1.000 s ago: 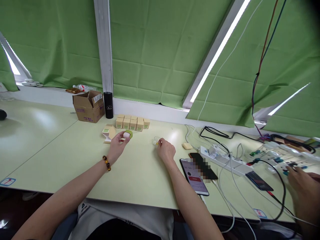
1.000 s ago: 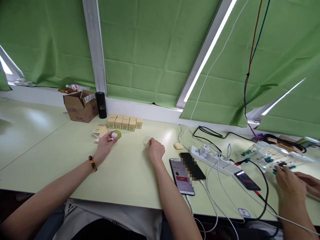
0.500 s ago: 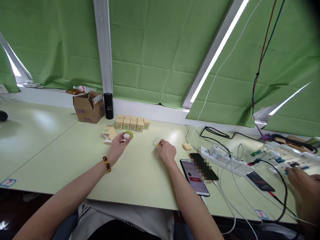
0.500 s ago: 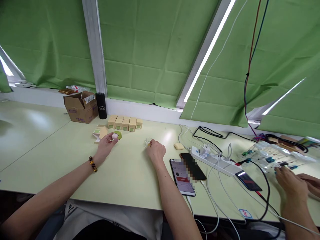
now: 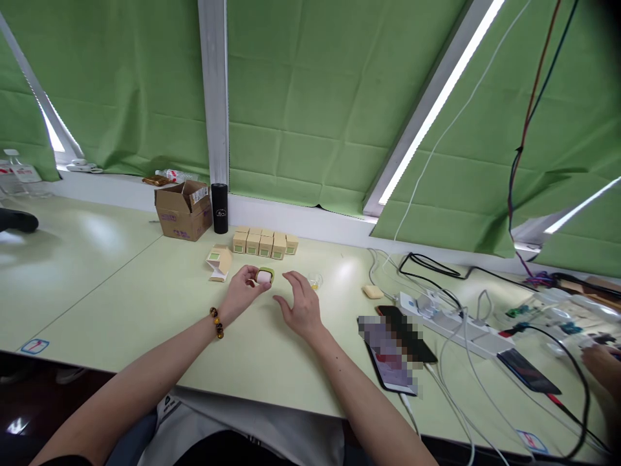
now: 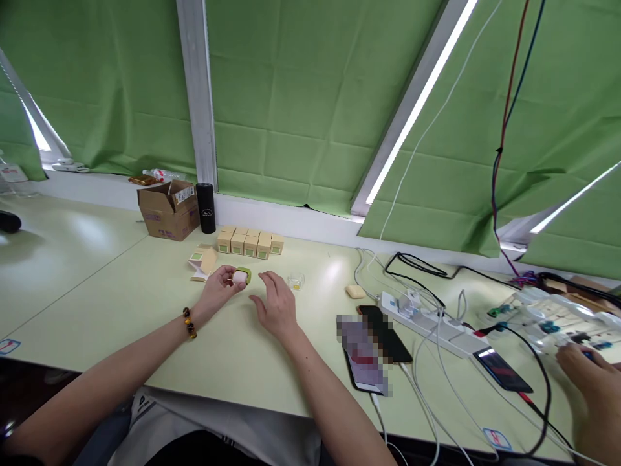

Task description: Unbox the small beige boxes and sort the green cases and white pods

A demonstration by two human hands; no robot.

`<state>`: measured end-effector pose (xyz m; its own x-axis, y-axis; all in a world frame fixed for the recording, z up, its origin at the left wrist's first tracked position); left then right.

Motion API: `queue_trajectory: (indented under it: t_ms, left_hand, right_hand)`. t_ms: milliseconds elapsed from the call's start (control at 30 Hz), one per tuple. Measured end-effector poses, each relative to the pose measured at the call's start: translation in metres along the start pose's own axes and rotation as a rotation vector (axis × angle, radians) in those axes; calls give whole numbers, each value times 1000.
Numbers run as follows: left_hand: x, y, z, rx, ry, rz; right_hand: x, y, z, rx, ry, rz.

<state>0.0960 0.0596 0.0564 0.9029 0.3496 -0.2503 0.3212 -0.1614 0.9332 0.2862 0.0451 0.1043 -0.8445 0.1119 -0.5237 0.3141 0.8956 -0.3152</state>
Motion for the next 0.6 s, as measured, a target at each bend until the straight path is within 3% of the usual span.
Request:
queue_trajectory:
  t_ms: [100,267,433,600]
  left_hand:
    - [7,6,6,11,-18,-62]
    - [16,10,15,55,-23,-169]
    - [20,26,23,171,-63,-220]
    - [10,53,32,354,-36,-294]
  right_hand:
    - [9,-16,-1,-58,-21,-43]
    - [11,-18,-2,-70,-18,-63]
    - [5,-11,1,-28,23,-202]
    - [2,-5,5,23,54,-255]
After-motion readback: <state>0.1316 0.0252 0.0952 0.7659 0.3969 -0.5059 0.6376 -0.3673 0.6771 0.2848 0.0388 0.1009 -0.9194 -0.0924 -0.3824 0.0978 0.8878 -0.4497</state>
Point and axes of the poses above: each hand's wrist, its own z-axis away from the middle knuckle, its own x-axis out of the palm, y = z × x, the point moved 10 cm from there along -z, towards the middle knuckle, and after that the axes turned 13 degrees about -z, right-handed, at the moved point
